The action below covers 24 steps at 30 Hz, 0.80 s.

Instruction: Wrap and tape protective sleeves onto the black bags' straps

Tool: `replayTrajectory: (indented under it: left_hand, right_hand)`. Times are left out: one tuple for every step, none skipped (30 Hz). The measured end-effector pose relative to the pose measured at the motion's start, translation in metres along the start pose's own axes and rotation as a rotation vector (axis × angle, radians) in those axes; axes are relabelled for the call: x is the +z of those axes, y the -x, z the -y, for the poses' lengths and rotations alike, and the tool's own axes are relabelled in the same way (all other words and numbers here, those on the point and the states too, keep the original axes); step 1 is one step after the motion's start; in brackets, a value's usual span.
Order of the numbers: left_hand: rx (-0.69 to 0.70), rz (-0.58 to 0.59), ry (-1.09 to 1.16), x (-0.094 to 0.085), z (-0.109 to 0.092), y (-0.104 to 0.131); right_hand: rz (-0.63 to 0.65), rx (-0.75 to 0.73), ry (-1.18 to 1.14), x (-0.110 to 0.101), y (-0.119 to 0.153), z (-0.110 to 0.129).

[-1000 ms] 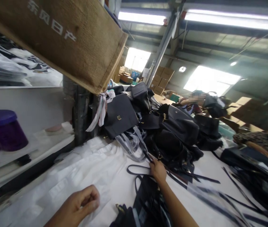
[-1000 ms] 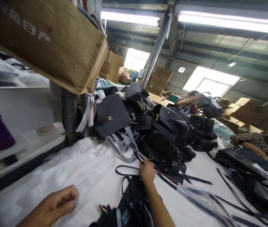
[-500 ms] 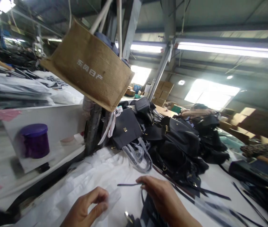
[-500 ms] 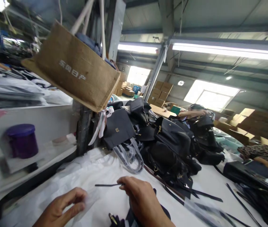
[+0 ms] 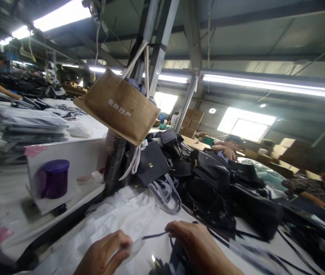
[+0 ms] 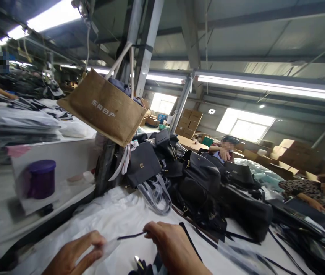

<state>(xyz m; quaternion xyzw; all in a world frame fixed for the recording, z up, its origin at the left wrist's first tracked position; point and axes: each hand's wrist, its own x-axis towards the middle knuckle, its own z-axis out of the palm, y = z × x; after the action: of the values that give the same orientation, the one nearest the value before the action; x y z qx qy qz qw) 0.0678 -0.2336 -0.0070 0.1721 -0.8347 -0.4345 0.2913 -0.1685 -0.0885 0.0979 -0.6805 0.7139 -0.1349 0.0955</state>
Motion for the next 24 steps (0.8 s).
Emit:
replayTrajectory:
  left_hand:
    - [0.032,-0.009,-0.018,0.001,0.0,0.001]
    - [0.057,-0.034,-0.038,0.002,0.0,0.001]
    - [0.076,-0.062,-0.062,0.004,-0.001,0.002]
    - [0.09,-0.093,-0.089,0.005,-0.001,0.003]
    - [0.106,-0.122,-0.117,0.007,-0.002,0.003]
    - [0.132,-0.133,-0.144,0.008,-0.002,0.004]
    - [0.173,-0.126,-0.168,0.008,-0.002,0.004]
    - [0.21,-0.109,-0.19,0.007,-0.002,0.004]
    - [0.235,-0.094,-0.206,0.007,-0.002,0.004]
    - [0.25,-0.082,-0.216,0.006,-0.002,0.003]
    - [0.259,-0.074,-0.22,0.005,-0.002,0.003]
    - [0.263,-0.071,-0.221,0.004,-0.003,0.003]
    - [0.264,-0.072,-0.222,0.004,-0.003,0.002]
    - [0.27,-0.071,-0.225,0.004,-0.004,0.002]
    - [0.285,-0.069,-0.229,0.004,-0.004,0.002]
    - [0.297,-0.065,-0.236,0.004,-0.005,0.002]
    - [0.299,-0.066,-0.243,0.004,-0.005,0.001]
    - [0.295,-0.065,-0.246,0.005,-0.005,0.001]
    - [0.292,-0.061,-0.241,0.006,-0.005,0.001]
    - [0.287,-0.051,-0.231,0.007,-0.006,0.001]
    - [0.276,-0.037,-0.22,0.008,-0.006,0.002]
    - [0.26,-0.017,-0.208,0.009,-0.006,0.002]
    - [0.242,0.008,-0.195,0.01,-0.007,0.002]
    - [0.215,0.038,-0.18,0.01,-0.008,0.002]
  right_hand:
    - [0.015,-0.003,0.009,-0.001,0.001,0.001]
    - [0.033,-0.009,0.011,-0.001,0.001,0.002]
    - [0.05,-0.016,0.008,-0.002,0.002,0.003]
    - [0.057,-0.021,0.003,-0.002,0.002,0.004]
    - [0.056,-0.023,-0.003,-0.002,0.003,0.004]
    - [0.049,-0.02,-0.007,-0.002,0.003,0.005]
    - [0.041,-0.017,-0.012,-0.001,0.003,0.006]
    - [0.04,-0.018,-0.02,0.0,0.003,0.007]
    - [0.049,-0.023,-0.031,0.001,0.004,0.007]
    - [0.067,-0.03,-0.041,0.002,0.004,0.008]
    - [0.095,-0.041,-0.045,0.003,0.004,0.008]
    - [0.125,-0.051,-0.039,0.004,0.004,0.008]
    - [0.154,-0.057,-0.023,0.004,0.004,0.008]
    - [0.179,-0.061,-0.003,0.004,0.005,0.008]
    - [0.2,-0.061,0.019,0.004,0.005,0.007]
    - [0.219,-0.06,0.041,0.003,0.005,0.006]
    - [0.233,-0.057,0.062,0.003,0.005,0.005]
    - [0.238,-0.052,0.083,0.003,0.005,0.004]
    - [0.238,-0.048,0.105,0.003,0.004,0.004]
    - [0.232,-0.043,0.13,0.003,0.003,0.004]
    - [0.227,-0.041,0.157,0.004,0.002,0.006]
    - [0.225,-0.044,0.184,0.006,0.001,0.007]
    - [0.231,-0.052,0.211,0.007,0.0,0.01]
    - [0.246,-0.065,0.237,0.008,-0.001,0.012]
